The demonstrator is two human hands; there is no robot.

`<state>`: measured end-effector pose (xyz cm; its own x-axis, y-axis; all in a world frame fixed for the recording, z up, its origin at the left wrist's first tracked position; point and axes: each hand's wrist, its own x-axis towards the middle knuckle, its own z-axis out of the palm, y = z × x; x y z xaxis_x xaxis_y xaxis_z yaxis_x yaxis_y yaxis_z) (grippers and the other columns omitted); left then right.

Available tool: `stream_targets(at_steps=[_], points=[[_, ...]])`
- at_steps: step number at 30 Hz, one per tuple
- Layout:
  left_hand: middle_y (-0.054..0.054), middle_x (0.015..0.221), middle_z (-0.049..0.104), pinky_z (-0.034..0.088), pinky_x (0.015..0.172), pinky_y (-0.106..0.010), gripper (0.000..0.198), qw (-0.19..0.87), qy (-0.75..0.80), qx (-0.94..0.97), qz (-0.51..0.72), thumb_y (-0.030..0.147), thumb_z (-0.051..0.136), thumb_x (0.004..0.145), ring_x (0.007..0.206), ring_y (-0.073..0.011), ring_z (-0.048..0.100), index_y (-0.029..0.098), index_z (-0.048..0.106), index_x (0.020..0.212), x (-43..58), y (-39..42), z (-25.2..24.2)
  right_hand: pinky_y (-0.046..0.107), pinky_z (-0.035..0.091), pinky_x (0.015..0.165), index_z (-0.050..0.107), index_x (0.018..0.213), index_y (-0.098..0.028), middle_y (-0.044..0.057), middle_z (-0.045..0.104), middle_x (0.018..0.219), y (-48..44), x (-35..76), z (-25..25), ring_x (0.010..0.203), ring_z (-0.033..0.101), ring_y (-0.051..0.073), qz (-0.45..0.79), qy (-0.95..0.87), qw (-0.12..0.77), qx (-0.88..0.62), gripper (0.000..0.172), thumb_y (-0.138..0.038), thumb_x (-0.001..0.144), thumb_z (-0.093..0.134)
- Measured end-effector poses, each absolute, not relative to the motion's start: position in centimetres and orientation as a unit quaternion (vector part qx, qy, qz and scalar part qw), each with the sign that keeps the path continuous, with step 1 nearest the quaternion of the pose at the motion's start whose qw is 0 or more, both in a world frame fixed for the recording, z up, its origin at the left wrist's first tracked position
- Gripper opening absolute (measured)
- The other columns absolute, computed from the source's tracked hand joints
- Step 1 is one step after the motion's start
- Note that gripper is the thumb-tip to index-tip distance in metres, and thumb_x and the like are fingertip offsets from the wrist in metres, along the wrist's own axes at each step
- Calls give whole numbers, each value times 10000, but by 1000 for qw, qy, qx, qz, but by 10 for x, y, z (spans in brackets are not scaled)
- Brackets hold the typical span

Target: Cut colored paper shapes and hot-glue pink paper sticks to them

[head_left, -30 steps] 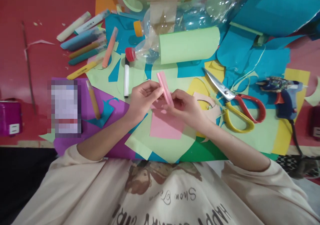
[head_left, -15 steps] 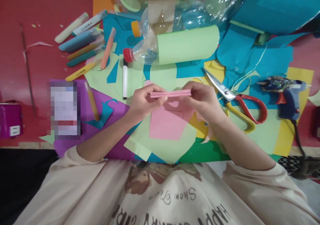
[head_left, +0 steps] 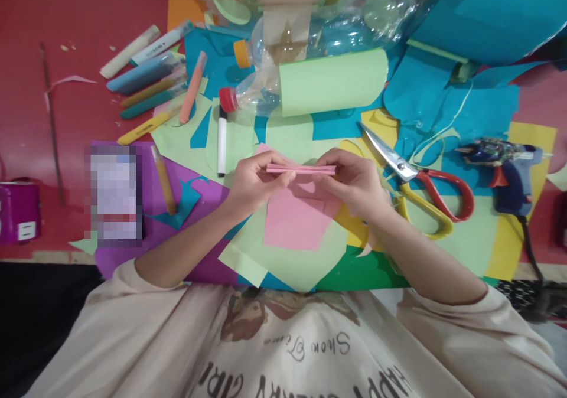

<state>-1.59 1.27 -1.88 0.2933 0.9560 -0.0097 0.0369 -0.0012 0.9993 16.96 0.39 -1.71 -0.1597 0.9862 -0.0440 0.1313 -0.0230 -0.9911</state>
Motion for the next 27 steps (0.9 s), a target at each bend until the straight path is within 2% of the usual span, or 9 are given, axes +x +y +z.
stream_targets(at_steps=[8, 12, 16, 27], points=[[9, 670, 637, 427, 525, -198, 92, 557, 434, 580, 405, 234, 675, 750, 604, -88, 565, 170, 636, 697, -17, 13, -19, 254, 424, 562, 624, 723, -187, 0, 620, 683, 3, 169, -16, 621, 538, 114, 484, -586, 404, -508, 43, -214, 701, 649], [4, 727, 669, 451, 546, -196, 56, 551, 429, 599, 392, 239, 672, 755, 633, -94, 589, 185, 675, 767, -20, 14, -23, 267, 430, 571, 623, 707, -193, 5, 619, 678, 3, 168, -14, 623, 530, 122, 475, -594, 399, -512, 33, -222, 705, 641], [-9, 778, 686, 470, 559, -202, 117, 540, 439, 612, 375, 281, 663, 763, 669, -108, 615, 191, 692, 833, -22, 14, -24, 269, 419, 563, 627, 695, -197, 6, 610, 665, 3, 168, -13, 619, 518, 123, 465, -599, 394, -519, 37, -228, 710, 637], [-10, 777, 696, 462, 562, -188, 66, 534, 426, 614, 395, 242, 665, 767, 684, -106, 620, 185, 688, 791, -21, 14, -24, 275, 410, 567, 625, 699, -201, 11, 610, 669, 3, 168, -14, 622, 520, 123, 437, -630, 396, -505, 72, -244, 755, 636]])
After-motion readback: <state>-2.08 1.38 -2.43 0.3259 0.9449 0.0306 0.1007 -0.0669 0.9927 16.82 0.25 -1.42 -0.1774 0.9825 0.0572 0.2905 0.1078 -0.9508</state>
